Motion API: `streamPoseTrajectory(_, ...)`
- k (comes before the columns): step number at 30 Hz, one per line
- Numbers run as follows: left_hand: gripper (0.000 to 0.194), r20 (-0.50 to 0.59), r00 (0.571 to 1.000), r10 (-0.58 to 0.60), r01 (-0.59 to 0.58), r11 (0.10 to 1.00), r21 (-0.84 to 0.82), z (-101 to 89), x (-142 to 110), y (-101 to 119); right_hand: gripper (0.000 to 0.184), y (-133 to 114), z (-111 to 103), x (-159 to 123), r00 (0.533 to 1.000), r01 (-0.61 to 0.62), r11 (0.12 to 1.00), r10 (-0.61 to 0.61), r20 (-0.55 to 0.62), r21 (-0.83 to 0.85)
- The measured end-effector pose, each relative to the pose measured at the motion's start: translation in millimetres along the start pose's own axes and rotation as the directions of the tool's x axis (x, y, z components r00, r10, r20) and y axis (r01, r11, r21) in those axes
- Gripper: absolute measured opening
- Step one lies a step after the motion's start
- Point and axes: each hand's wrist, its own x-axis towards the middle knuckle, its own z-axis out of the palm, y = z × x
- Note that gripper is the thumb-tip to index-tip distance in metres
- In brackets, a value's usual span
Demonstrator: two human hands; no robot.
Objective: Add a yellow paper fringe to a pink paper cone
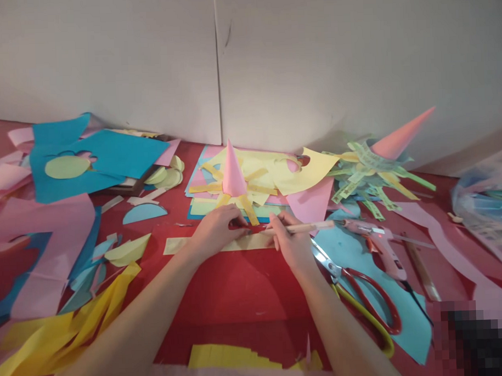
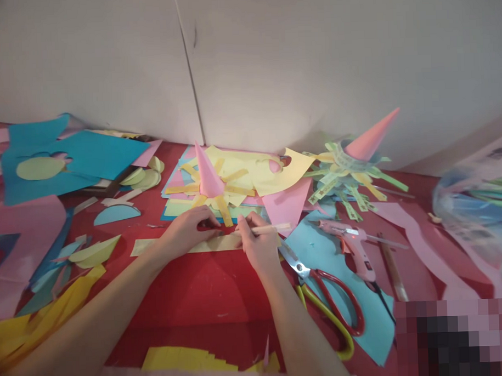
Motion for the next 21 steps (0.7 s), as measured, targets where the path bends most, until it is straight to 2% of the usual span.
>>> streamPoseTrajectory(2,0.013,-0.001,1.000,-0.006,0.006,1.000,0.009,-0.9,-0.7,1.7,0.036,-2.1,0.2,-1.6,1.000,0.003,1.000,-0.003,0.013,0.004)
streamPoseTrajectory(6,0.021,-0.014,1.000,0.012,-0.011,0.999,0.045,-1.5,-2.3,4.6,0.036,-7.3,0.7,-6.7,0.996,0.072,0.997,-0.074,-0.040,-0.037)
streamPoseTrajectory(9,0.024,-0.018,1.000,0.021,-0.020,0.996,0.088,-1.8,-3.1,6.1,0.034,-9.0,0.6,-8.8,0.992,0.123,0.991,-0.122,0.021,-0.058)
streamPoseTrajectory(13,0.027,-0.038,0.999,-0.008,0.012,0.994,0.106,-2.9,-3.2,7.2,0.033,-6.6,0.2,-7.5,0.985,0.109,0.988,-0.093,0.145,-0.105)
streamPoseTrajectory(18,0.029,-0.041,0.997,-0.059,0.063,0.993,0.104,-4.2,-3.2,8.2,0.034,-4.8,-0.3,-6.3,0.985,0.106,0.985,-0.085,0.153,-0.136)
streamPoseTrajectory(21,0.022,-0.032,0.998,-0.047,0.049,0.996,0.080,-4.1,-3.1,7.2,0.036,-3.6,-0.4,-6.1,0.987,0.071,0.992,-0.056,0.148,-0.101)
